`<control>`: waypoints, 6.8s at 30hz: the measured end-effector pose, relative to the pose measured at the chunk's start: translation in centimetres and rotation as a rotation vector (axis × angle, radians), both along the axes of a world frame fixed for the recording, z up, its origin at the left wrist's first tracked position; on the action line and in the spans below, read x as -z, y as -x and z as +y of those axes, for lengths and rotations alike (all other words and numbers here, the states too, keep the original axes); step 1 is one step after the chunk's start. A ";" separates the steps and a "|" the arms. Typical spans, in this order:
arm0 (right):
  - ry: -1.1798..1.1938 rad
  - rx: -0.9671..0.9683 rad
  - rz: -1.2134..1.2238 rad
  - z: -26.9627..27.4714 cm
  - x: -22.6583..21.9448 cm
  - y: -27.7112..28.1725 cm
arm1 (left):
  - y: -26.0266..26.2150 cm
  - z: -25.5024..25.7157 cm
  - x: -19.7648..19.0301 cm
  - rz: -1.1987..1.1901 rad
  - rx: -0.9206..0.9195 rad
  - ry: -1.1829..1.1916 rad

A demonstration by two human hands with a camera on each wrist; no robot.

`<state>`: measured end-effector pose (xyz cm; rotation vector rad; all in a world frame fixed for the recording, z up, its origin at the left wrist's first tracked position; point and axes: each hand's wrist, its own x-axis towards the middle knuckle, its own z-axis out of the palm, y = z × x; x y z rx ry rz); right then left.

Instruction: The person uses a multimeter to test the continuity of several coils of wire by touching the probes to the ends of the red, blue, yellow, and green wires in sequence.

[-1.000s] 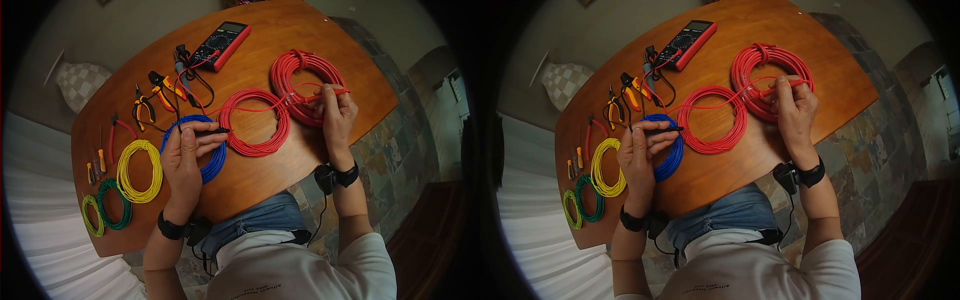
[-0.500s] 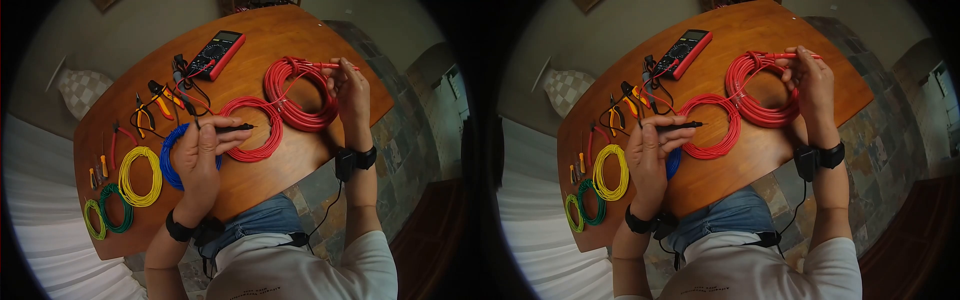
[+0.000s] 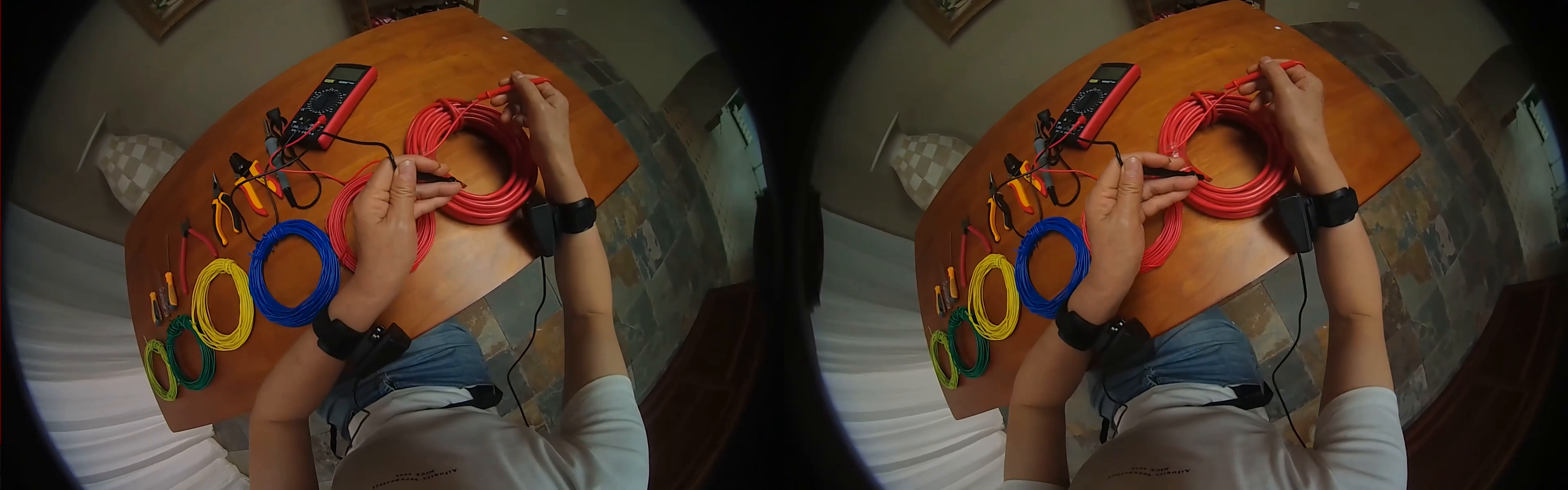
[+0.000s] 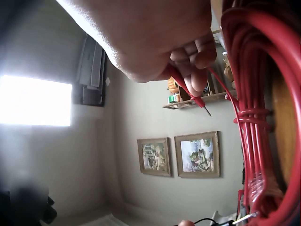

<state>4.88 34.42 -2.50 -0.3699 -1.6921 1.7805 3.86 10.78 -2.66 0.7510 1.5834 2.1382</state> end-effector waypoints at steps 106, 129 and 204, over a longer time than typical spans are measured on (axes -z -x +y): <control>-0.113 0.283 0.242 -0.2 1.5 -0.2 | -1.2 -0.8 0.2 0.160 -0.032 -0.012; -0.182 0.188 0.129 -0.2 2.1 0.5 | -1.3 0.2 1.1 0.109 -0.056 -0.061; -0.196 -0.215 -0.039 -7.0 1.7 -3.4 | 1.3 -12.2 -0.5 0.024 -0.320 0.170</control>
